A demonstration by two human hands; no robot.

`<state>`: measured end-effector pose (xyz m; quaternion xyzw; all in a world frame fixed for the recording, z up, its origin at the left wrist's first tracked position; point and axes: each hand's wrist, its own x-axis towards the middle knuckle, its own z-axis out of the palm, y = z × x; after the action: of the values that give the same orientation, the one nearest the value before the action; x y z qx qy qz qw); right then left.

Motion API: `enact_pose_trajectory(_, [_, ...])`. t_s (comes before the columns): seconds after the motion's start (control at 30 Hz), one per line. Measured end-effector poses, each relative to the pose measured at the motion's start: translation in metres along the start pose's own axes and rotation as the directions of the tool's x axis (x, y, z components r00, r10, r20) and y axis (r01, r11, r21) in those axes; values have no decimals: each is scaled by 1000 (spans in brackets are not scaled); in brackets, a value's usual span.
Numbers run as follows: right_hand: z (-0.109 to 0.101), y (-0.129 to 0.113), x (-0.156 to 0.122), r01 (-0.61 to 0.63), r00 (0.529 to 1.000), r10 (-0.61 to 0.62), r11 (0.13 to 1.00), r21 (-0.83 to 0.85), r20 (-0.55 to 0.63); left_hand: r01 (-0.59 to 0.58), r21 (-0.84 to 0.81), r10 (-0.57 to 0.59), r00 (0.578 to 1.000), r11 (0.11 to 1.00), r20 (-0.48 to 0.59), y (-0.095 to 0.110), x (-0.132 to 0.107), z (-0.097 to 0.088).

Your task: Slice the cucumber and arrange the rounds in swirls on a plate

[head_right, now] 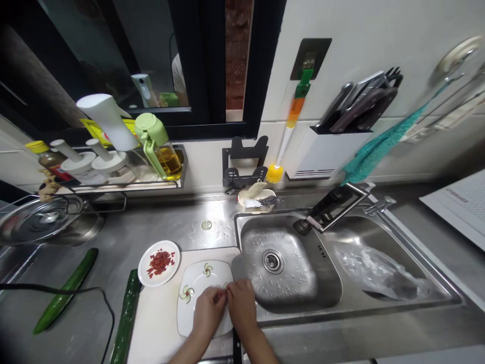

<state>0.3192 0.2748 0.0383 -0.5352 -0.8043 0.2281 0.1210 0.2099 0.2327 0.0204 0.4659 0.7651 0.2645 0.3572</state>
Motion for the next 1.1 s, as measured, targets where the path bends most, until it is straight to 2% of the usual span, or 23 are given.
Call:
enact_pose_trajectory(0.23, [0,2,1,-4,1000,6,999,-54,24,0,56,-2,1000,998,27,4,1,-1])
enact_pose_trajectory(1.1, [0,6,-2,-7,1000,8,999,44,-30,-16,35,14,999,999,30,-1,4,-2])
